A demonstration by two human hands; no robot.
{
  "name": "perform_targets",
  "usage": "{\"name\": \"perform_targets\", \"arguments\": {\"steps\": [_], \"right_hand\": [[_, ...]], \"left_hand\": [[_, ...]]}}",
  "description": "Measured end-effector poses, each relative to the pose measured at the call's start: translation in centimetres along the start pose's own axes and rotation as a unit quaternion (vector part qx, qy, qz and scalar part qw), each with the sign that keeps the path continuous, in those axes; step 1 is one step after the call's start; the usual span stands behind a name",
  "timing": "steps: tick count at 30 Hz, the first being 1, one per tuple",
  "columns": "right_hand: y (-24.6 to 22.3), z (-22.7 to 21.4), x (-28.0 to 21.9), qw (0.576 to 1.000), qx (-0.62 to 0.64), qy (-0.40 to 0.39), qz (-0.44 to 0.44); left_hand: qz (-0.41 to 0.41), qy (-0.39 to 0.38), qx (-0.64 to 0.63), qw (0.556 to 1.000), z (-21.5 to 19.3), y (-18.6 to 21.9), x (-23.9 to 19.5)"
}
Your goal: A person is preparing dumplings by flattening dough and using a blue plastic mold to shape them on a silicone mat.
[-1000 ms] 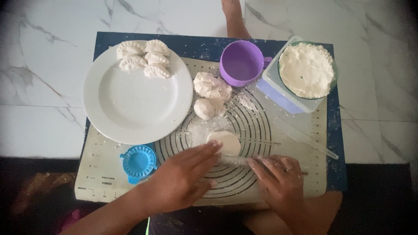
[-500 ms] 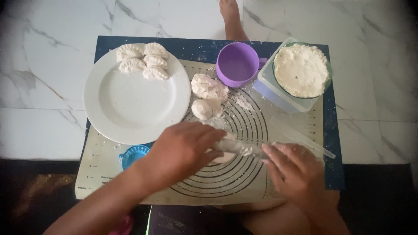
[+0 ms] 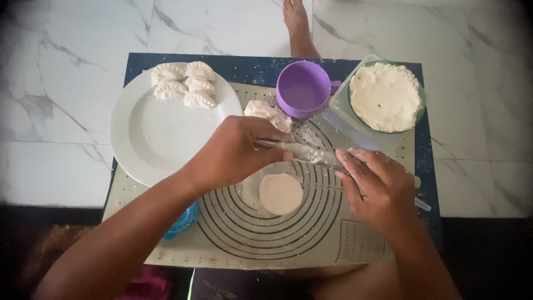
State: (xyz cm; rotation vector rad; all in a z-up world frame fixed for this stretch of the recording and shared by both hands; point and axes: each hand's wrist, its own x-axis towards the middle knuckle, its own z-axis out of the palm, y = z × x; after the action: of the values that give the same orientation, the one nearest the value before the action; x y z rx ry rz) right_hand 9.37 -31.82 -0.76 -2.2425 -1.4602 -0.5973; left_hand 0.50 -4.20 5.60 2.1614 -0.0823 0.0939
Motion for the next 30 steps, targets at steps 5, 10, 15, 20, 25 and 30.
{"name": "perform_targets", "arguments": {"steps": [5, 10, 15, 20, 25, 30], "right_hand": [[0.5, 1.3, -1.0, 0.999, -0.031, -0.002, -0.007], [-0.5, 1.0, -0.6, 0.994, -0.105, -0.009, -0.034], [0.1, 2.0, -1.6, 0.988, -0.139, -0.008, -0.061], [-0.1, 2.3, -2.2, 0.98, -0.176, -0.011, -0.094], [0.0, 2.7, -3.2, 0.975, -0.18, -0.021, -0.127], [0.4, 2.4, -3.8, 0.983, -0.16, -0.036, -0.086]], "left_hand": [[-0.061, -0.004, -0.034, 0.998, 0.9, -1.2, 0.7], [-0.206, -0.05, -0.065, 0.975, 1.1, -1.9, 2.4], [-0.313, -0.034, -0.124, 0.941, 1.4, -3.6, 3.8], [-0.306, -0.04, -0.159, 0.938, 1.7, -5.8, 4.2], [-0.364, -0.091, -0.121, 0.919, 1.4, -5.8, 4.4], [-0.253, -0.11, -0.029, 0.961, -0.4, -5.5, 4.0]]}}
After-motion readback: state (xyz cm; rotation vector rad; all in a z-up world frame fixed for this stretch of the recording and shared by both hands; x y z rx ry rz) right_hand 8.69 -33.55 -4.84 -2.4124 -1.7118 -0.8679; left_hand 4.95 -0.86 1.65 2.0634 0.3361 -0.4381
